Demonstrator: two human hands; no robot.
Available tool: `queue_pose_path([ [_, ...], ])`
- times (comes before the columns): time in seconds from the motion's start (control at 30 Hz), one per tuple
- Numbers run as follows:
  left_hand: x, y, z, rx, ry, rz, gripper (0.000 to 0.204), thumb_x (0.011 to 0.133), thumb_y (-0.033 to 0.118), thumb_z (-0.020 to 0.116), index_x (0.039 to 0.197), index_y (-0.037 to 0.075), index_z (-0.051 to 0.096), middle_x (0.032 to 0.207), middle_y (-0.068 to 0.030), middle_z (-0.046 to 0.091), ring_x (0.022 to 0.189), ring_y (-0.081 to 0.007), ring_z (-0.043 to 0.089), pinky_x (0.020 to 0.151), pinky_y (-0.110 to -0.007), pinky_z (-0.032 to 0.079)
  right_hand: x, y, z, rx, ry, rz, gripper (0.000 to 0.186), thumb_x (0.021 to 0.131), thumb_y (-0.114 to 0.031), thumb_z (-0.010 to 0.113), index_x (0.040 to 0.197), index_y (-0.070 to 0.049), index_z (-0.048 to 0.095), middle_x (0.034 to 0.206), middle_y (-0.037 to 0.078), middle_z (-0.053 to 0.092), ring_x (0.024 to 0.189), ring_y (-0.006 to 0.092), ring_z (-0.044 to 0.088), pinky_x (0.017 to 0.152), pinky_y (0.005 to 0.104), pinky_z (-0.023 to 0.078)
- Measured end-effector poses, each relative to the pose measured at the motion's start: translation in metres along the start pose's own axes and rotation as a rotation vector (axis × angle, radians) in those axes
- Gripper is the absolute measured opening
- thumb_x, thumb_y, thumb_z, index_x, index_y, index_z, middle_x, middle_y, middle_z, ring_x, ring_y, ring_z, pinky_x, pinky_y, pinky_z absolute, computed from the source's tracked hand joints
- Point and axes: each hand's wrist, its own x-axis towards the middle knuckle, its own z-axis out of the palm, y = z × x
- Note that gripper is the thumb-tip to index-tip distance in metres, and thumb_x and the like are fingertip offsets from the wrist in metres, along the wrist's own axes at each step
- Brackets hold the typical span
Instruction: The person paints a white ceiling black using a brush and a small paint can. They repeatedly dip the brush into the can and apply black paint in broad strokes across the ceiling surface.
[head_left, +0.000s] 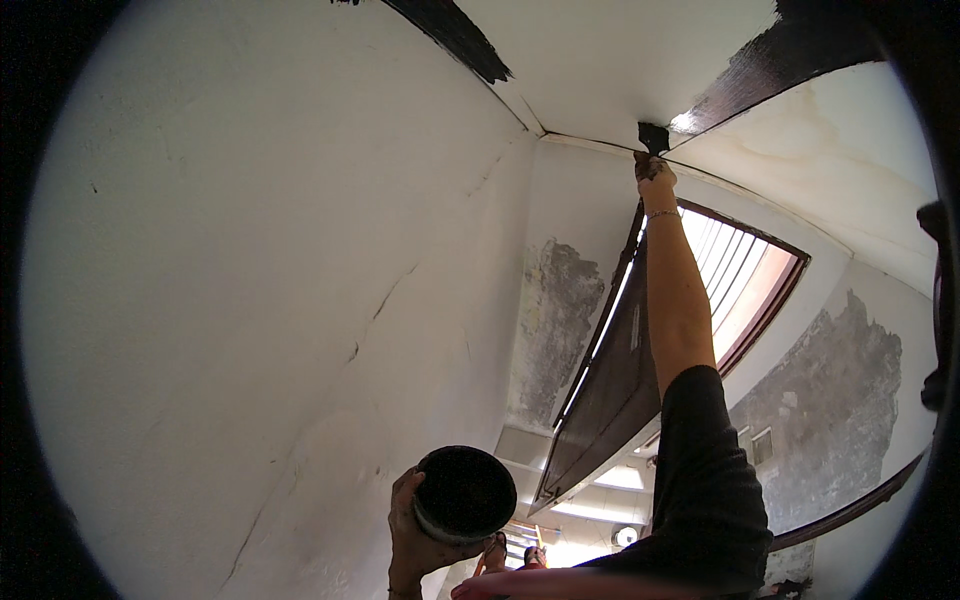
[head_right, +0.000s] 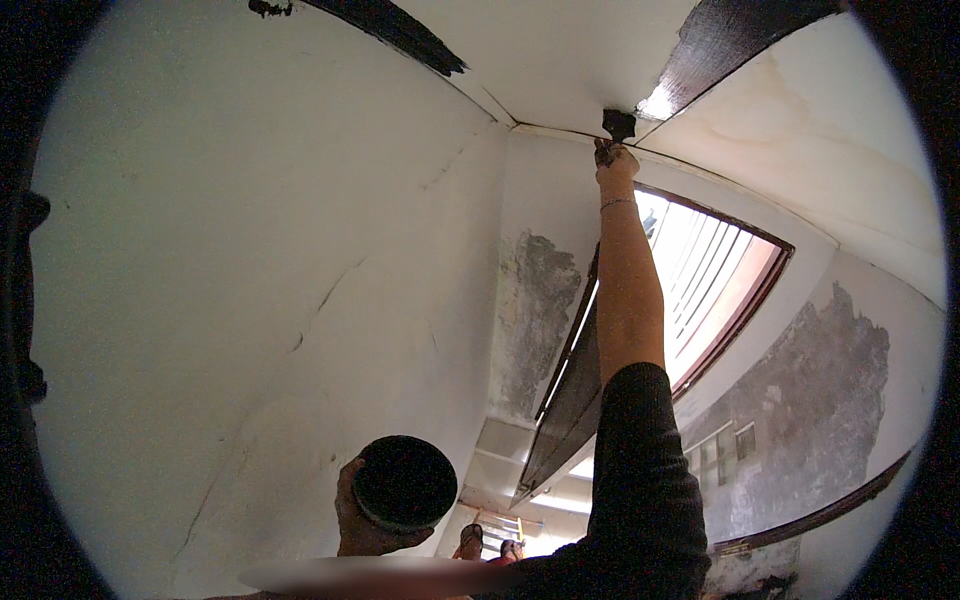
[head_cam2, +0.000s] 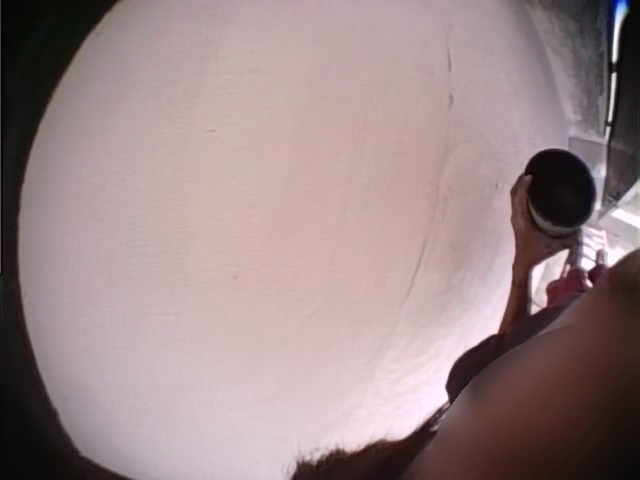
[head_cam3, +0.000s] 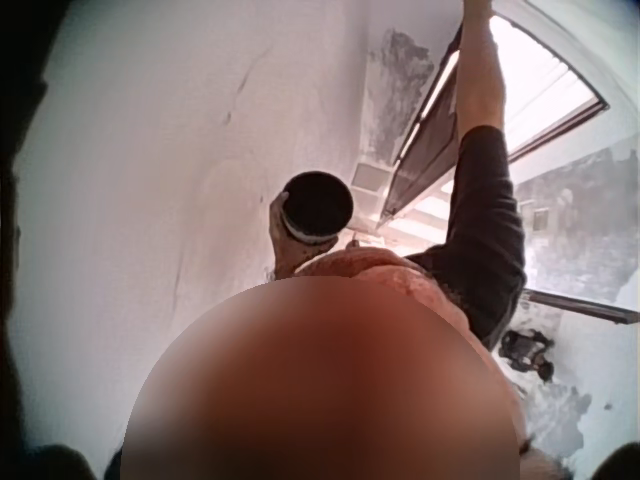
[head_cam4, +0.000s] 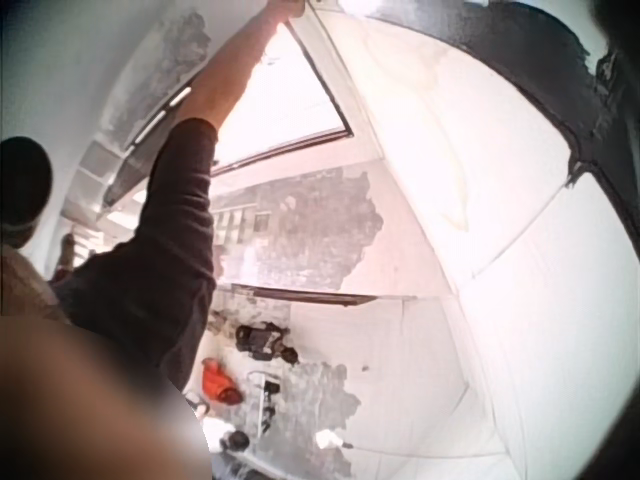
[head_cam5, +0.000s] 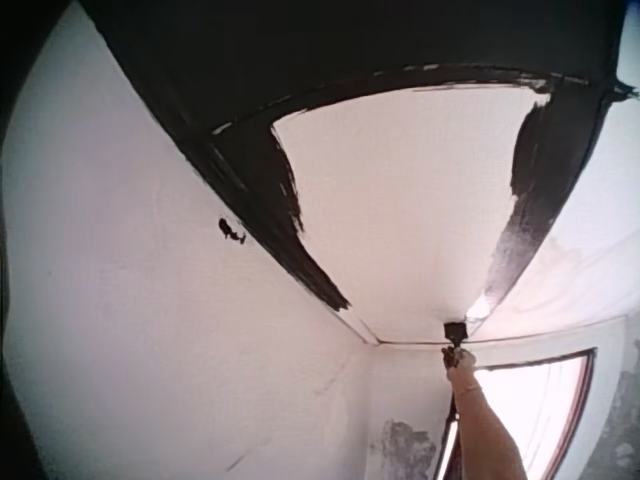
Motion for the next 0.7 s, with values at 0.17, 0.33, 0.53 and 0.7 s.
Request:
queue_pose_path([
  [0.17,0.005,-0.003,0.0,0.018,-0.036,-0.029,0.125,0.049,0.024,0.103,0.15,0.015,0.03,0.143,-0.0201,0.051,0.13,-0.0342,0.056,0.109,-0.048,0.048,0.005,-0.002,-0.016,-0.306,-0.218,-0.218,0.018,0.097,-0.003,0.057,0.115,0.0,0.062,0.096,0.013,0.072,0.08,0.0298,0.073,0.065,0.0349,0.061],
  [0.33,0.007,-0.01,0.004,0.038,-0.007,-0.049,0.128,0.042,0.047,0.103,0.147,0.015,0.035,0.136,-0.0226,0.051,0.123,-0.043,0.056,0.101,-0.055,0.05,-0.049,-0.002,-0.044,-0.221,-0.152,-0.18,0.016,0.098,0.001,0.05,0.109,-0.001,0.063,0.09,0.013,0.072,0.074,0.0307,0.072,0.061,0.0363,0.061],
  [0.53,0.01,-0.005,0.003,0.04,-0.071,-0.025,0.125,0.048,0.025,0.104,0.149,0.012,0.031,0.143,-0.0208,0.051,0.129,-0.035,0.056,0.11,-0.048,0.047,-0.03,-0.007,-0.029,-0.014,-0.001,-0.081,0.02,0.1,-0.006,0.044,0.087,-0.001,0.059,0.083,0.016,0.069,0.071,0.0326,0.071,0.066,0.0392,0.064],
  [0.7,0.015,0.002,0.006,-0.019,-0.096,-0.034,0.124,0.05,0.024,0.103,0.149,0.013,0.03,0.143,-0.0212,0.051,0.129,-0.0347,0.057,0.109,-0.048,0.048,-0.027,-0.017,-0.005,0.086,-0.085,-0.136,0.018,0.098,-0.004,0.048,0.084,0.003,0.055,0.083,0.019,0.067,0.075,0.0334,0.071,0.067,0.0385,0.064],
])
